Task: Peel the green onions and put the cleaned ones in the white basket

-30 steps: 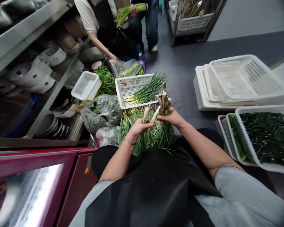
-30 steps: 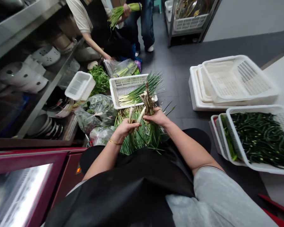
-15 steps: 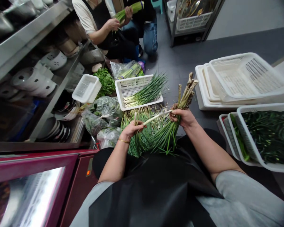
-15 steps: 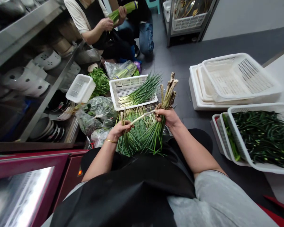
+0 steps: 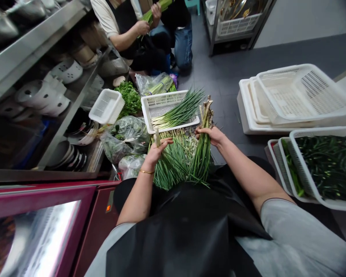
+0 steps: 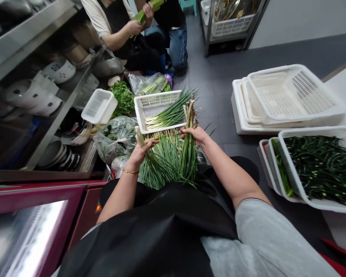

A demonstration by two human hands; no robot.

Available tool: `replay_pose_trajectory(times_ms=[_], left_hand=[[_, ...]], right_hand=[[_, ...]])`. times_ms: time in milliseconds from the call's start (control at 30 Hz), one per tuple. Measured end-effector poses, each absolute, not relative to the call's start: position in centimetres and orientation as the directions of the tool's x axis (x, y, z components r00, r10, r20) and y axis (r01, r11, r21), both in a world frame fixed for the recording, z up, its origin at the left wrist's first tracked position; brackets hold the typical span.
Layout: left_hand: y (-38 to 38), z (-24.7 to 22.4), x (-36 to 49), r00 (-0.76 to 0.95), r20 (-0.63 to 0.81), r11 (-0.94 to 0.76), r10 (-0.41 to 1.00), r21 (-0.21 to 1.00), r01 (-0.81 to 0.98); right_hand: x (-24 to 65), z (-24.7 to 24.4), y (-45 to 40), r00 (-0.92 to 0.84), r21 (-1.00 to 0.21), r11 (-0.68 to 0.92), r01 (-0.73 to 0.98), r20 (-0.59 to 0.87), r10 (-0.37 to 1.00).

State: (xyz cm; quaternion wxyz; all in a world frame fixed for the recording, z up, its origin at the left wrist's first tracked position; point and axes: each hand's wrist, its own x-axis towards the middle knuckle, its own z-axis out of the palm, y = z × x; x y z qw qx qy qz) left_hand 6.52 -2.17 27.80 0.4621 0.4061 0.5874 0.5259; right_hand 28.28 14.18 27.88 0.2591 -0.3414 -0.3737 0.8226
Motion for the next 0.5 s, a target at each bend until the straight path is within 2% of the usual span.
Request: replay_pose_trajectory(times_ms=[133,267,500], left_hand=[[-0.6,27.8,10.9,-0.225,-0.24,0.202,0.944,0.963,-0.179],[0.7,26.9,14.0,-0.342,-0.239,0.168,0.909,0.96,-0.224],[-0.7,27.8,11.7,-0.289,-0.335,0.246,0.897,0.92,-0.304]], right_hand=[[26.7,28.7,11.8,-0.699,-0.758,-0.61,-0.23,-0.308,0.646],[24.9,29.1,9.7,-0.649,-0.827,-0.512,-0.232,-0.26,0.715],[26.9,29.8,10.4,-0.685,-0.899,-0.435,-0.057,-0.282,0.672]])
